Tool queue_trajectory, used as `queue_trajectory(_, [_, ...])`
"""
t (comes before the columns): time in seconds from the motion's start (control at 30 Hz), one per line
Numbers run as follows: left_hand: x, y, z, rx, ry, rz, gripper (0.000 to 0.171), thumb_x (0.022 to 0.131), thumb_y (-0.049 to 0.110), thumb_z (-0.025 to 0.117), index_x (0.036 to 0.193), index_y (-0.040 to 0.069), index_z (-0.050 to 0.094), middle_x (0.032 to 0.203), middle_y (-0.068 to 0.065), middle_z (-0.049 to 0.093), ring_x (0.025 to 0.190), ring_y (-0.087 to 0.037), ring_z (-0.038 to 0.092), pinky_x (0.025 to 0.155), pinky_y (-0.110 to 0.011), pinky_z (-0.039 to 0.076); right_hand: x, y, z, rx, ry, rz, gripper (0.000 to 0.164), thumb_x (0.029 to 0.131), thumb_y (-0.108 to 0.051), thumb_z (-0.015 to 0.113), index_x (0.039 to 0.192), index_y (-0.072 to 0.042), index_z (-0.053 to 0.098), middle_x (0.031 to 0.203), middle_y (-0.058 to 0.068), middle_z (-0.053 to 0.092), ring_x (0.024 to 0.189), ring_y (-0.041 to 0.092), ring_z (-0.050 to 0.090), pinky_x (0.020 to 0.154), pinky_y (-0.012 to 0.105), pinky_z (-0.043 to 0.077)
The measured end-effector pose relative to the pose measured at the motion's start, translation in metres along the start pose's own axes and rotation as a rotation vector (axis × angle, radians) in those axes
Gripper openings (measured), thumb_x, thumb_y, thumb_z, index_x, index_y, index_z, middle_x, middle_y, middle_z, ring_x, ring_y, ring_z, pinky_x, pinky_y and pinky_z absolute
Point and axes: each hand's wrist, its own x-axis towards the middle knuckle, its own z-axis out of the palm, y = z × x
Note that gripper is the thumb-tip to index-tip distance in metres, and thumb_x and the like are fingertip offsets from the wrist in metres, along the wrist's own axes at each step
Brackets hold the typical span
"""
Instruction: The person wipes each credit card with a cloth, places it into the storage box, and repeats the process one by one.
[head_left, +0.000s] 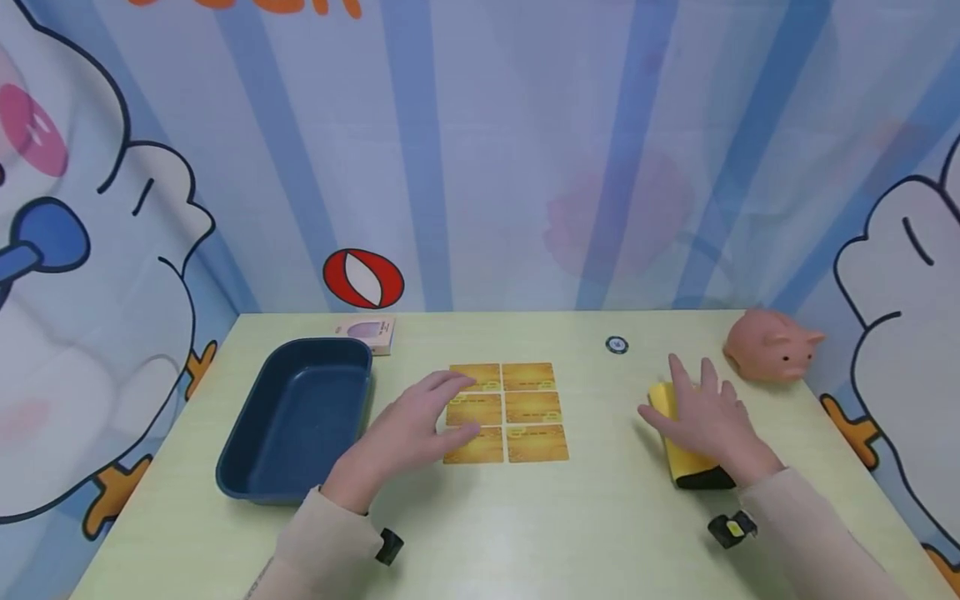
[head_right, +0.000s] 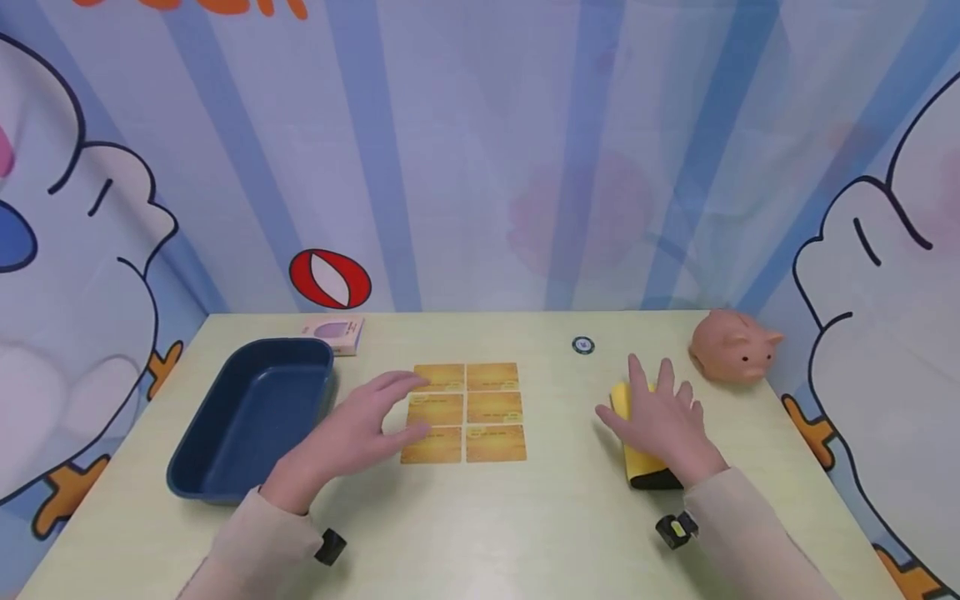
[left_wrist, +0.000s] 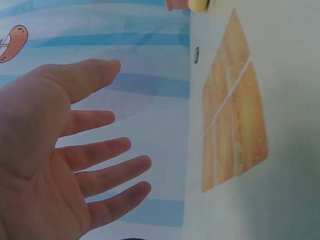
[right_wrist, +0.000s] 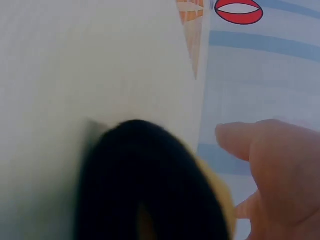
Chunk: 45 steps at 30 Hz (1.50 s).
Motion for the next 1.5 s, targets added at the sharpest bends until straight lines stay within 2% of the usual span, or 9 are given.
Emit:
queue_trajectory(0.1, [-0.007, -0.005, 0.008, -0.011, -0.001, -0.004, 0.061, 0.097, 0.038, 0.075, 0.15, 0.014, 0.057, 0.151, -0.008, 0.056, 0.137, -0.029, 0.056, 0.11, -0.049, 0.052, -0.007, 0.004, 0.01, 0.027, -0.024, 0.039, 0.109, 0.097, -0.07, 0.056, 0.167, -0.002, 0.006, 0.158, 0.049, 0.003, 0.127, 0.078, 0.029, 0.086, 0.081, 0.043])
queue_trajectory(0.23, [-0.014, -0.013, 0.016, -0.046, 0.005, -0.036, 0.057, 0.098, 0.037, 0.075, 0.148, 0.013, 0.06, 0.148, -0.008, 0.06, 0.132, -0.029, 0.06, 0.107, -0.049, 0.053, -0.01, 0.005, 0.02, 0.07, -0.046, 0.064, 0.109, 0.098, -0.069, 0.056, 0.168, -0.004, 0.004, 0.157, 0.049, 0.0, 0.124, 0.077, 0.032, 0.075, 0.075, 0.048])
queue_trajectory(0.43, [-0.013, -0.024, 0.026, -0.075, 0.008, -0.081, 0.053, 0.097, 0.029, 0.077, 0.144, 0.008, 0.063, 0.141, -0.009, 0.065, 0.119, -0.028, 0.066, 0.1, -0.048, 0.057, -0.013, 0.006, 0.024, 0.092, -0.055, 0.107, 0.11, 0.098, -0.066, 0.058, 0.167, -0.002, 0.002, 0.156, 0.051, -0.002, 0.123, 0.076, 0.032, 0.072, 0.073, 0.049])
queue_trajectory(0.67, [-0.007, -0.036, 0.04, -0.059, 0.022, -0.088, 0.044, 0.093, 0.02, 0.082, 0.133, 0.006, 0.069, 0.131, -0.008, 0.07, 0.113, -0.028, 0.067, 0.096, -0.046, 0.056, -0.019, 0.003, 0.021, 0.072, -0.038, 0.148, 0.11, 0.095, -0.058, 0.066, 0.166, 0.0, 0.006, 0.145, 0.053, 0.013, 0.113, 0.069, 0.039, 0.064, 0.062, 0.048])
queue_trajectory(0.93, [-0.006, -0.045, 0.05, -0.012, -0.008, -0.11, 0.047, 0.091, 0.019, 0.084, 0.134, 0.008, 0.069, 0.133, -0.007, 0.069, 0.127, -0.028, 0.062, 0.109, -0.048, 0.05, -0.018, 0.006, 0.029, 0.097, 0.013, 0.148, 0.113, 0.094, -0.054, 0.069, 0.166, 0.002, 0.002, 0.132, 0.049, 0.028, 0.108, 0.062, 0.039, 0.065, 0.061, 0.048])
queue_trajectory(1.07, [-0.006, -0.045, 0.053, 0.002, -0.014, -0.128, 0.048, 0.09, 0.02, 0.085, 0.135, 0.01, 0.069, 0.133, -0.007, 0.069, 0.127, -0.027, 0.062, 0.109, -0.047, 0.051, -0.018, 0.01, 0.033, 0.111, 0.027, 0.148, 0.11, 0.095, -0.053, 0.067, 0.166, 0.002, 0.003, 0.131, 0.049, 0.029, 0.106, 0.06, 0.04, 0.064, 0.059, 0.048])
queue_trajectory(1.3, [-0.006, -0.048, 0.058, 0.066, 0.007, -0.089, 0.048, 0.087, 0.017, 0.087, 0.131, 0.009, 0.07, 0.128, -0.008, 0.071, 0.118, -0.029, 0.064, 0.103, -0.047, 0.053, -0.018, 0.013, 0.034, 0.118, 0.052, 0.144, 0.104, 0.095, -0.048, 0.068, 0.165, 0.002, 0.009, 0.127, 0.046, 0.033, 0.103, 0.056, 0.044, 0.064, 0.056, 0.048])
queue_trajectory(1.5, [-0.006, -0.048, 0.059, 0.077, 0.009, -0.077, 0.049, 0.085, 0.015, 0.088, 0.131, 0.009, 0.07, 0.127, -0.008, 0.071, 0.115, -0.029, 0.063, 0.101, -0.047, 0.054, -0.02, 0.016, 0.035, 0.126, 0.059, 0.133, 0.102, 0.094, -0.045, 0.069, 0.165, 0.001, 0.012, 0.123, 0.045, 0.038, 0.102, 0.055, 0.046, 0.064, 0.055, 0.049])
